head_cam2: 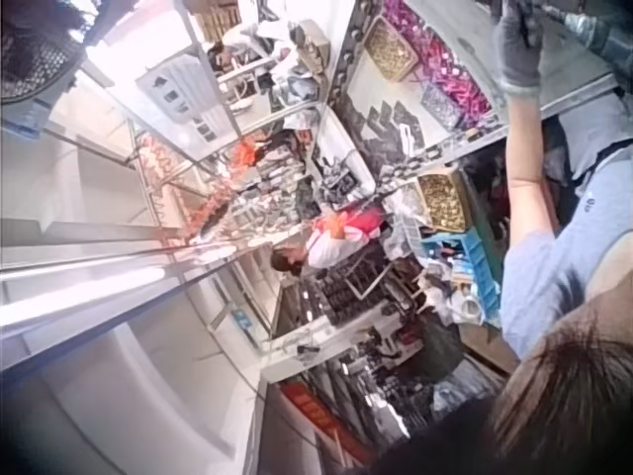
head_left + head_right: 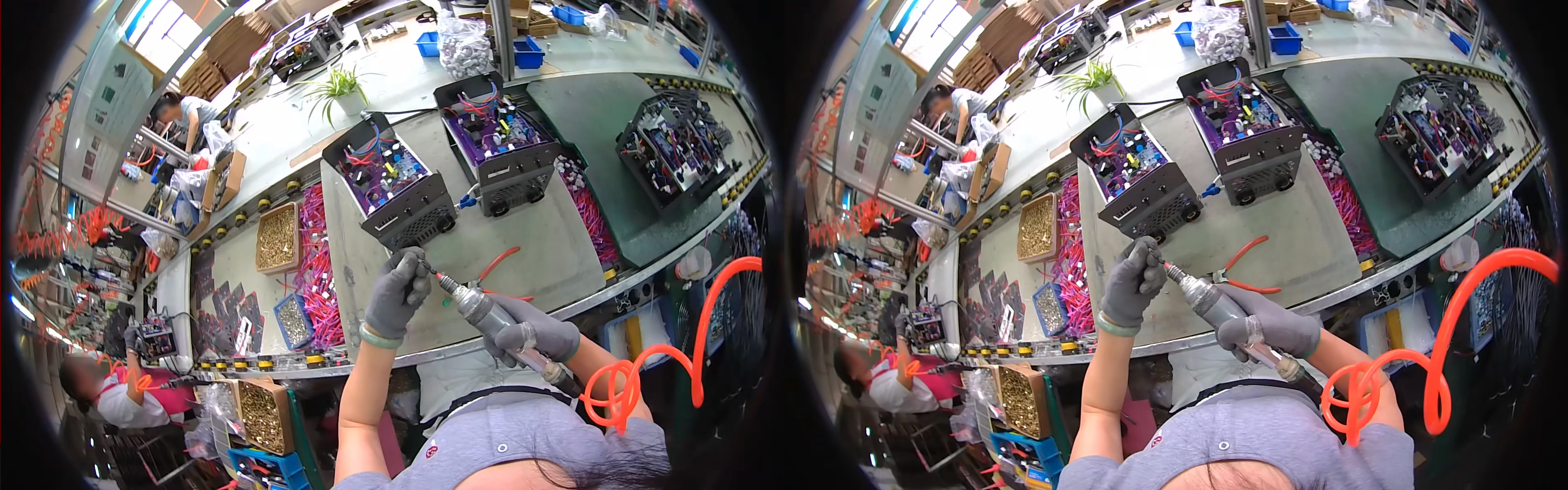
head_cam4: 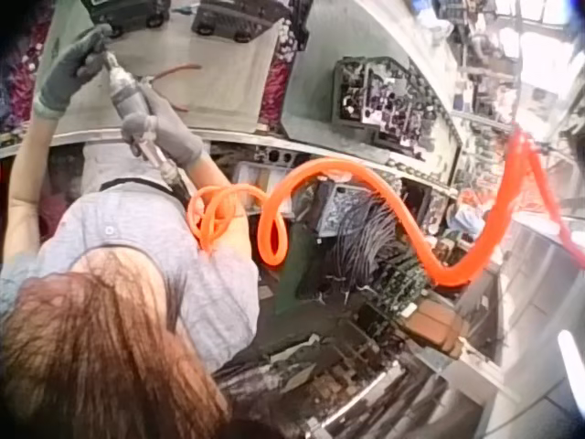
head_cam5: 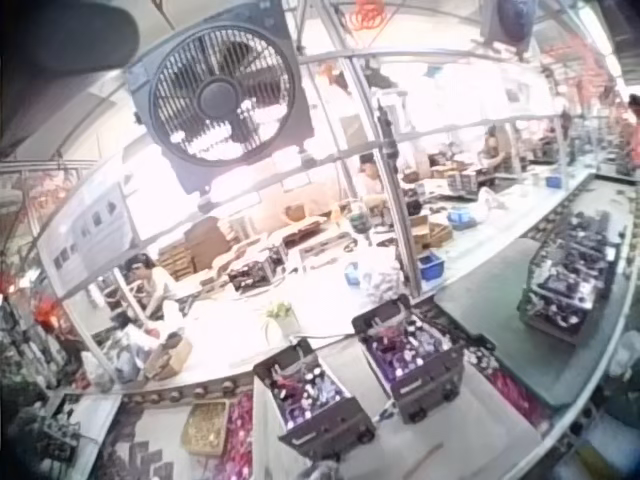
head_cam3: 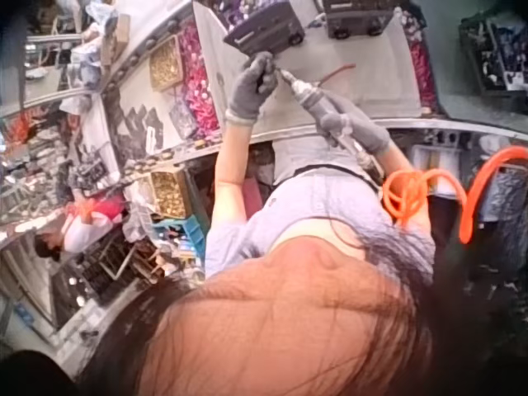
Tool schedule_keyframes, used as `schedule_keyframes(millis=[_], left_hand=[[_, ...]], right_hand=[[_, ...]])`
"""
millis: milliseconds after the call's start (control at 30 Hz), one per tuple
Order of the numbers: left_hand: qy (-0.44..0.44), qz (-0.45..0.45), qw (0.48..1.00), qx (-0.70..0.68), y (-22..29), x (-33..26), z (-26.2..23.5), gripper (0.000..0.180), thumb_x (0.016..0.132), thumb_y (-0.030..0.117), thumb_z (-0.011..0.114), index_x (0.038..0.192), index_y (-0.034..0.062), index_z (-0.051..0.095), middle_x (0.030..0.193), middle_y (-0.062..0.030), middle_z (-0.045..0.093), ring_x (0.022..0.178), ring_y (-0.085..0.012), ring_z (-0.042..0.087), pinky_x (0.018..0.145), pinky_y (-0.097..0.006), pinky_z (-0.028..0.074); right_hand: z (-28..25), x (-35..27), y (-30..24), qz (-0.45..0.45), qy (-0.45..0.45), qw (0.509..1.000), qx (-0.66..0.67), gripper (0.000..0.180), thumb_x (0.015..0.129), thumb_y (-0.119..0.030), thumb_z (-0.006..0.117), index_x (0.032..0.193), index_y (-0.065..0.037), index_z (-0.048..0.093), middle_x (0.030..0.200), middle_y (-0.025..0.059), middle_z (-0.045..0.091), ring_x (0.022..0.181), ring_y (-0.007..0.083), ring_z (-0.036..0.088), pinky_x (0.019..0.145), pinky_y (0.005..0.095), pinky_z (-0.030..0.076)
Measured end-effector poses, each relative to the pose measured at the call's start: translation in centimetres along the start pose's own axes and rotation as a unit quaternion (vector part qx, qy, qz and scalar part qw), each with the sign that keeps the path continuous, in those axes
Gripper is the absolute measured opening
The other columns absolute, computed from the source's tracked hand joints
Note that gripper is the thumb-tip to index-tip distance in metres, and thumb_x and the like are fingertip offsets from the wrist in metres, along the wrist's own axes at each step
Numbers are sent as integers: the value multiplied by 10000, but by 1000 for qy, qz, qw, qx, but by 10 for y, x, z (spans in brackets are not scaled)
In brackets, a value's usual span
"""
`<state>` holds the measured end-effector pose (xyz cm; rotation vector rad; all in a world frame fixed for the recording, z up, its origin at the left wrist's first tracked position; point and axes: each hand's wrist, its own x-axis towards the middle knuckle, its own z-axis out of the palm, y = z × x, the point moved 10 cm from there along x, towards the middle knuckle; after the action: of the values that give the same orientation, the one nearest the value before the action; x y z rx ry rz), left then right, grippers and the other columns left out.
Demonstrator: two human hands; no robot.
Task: The person assembles electronic components on a workbench, using a pneumatic screwdriver to secure parts and pliers to strip and connect wires. They handle circuit boards, wires, and small electronic modules, organizing them on the table while working.
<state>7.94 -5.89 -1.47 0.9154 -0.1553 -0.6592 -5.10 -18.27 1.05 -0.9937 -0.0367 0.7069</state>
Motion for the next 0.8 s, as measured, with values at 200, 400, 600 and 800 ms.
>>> schedule_keyframes(millis=[200, 400, 600, 800], left_hand=[[16, -36, 998, -44, -14, 9, 9, 232, 1029, 305, 543, 1011, 75, 569, 710, 6, 531, 508, -73, 432, 415, -207, 317], [83, -6, 979, 184, 0, 12, 12, 244, 1023, 294, 549, 946, 64, 570, 657, -4, 520, 489, -84, 456, 401, -210, 327], [78, 67, 980, 172, 13, 16, 21, 267, 1014, 298, 558, 942, 43, 584, 647, -20, 531, 482, -98, 489, 416, -219, 365], [113, 12, 943, 314, 10, 26, 25, 332, 1015, 331, 549, 1084, 12, 607, 694, -75, 591, 600, -150, 617, 485, -273, 457]], right_hand=[[-8, -4, 3, 19, 32, 999, 10, 643, 792, -258, 717, 1329, -44, 436, 823, 62, 546, 562, 130, 578, 487, 274, 494], [-24, -7, -26, -149, 119, 926, -326, 652, 801, -341, 746, 1315, -61, 459, 829, 85, 593, 625, 138, 631, 499, 261, 495], [-20, -1, 23, 93, -12, 977, 192, 515, 890, -333, 662, 1293, -68, 481, 737, 79, 599, 526, 135, 610, 449, 257, 498], [-41, 9, -18, -55, 72, 993, -71, 499, 888, -288, 653, 1285, -42, 477, 794, 27, 549, 583, 80, 556, 485, 245, 492]])
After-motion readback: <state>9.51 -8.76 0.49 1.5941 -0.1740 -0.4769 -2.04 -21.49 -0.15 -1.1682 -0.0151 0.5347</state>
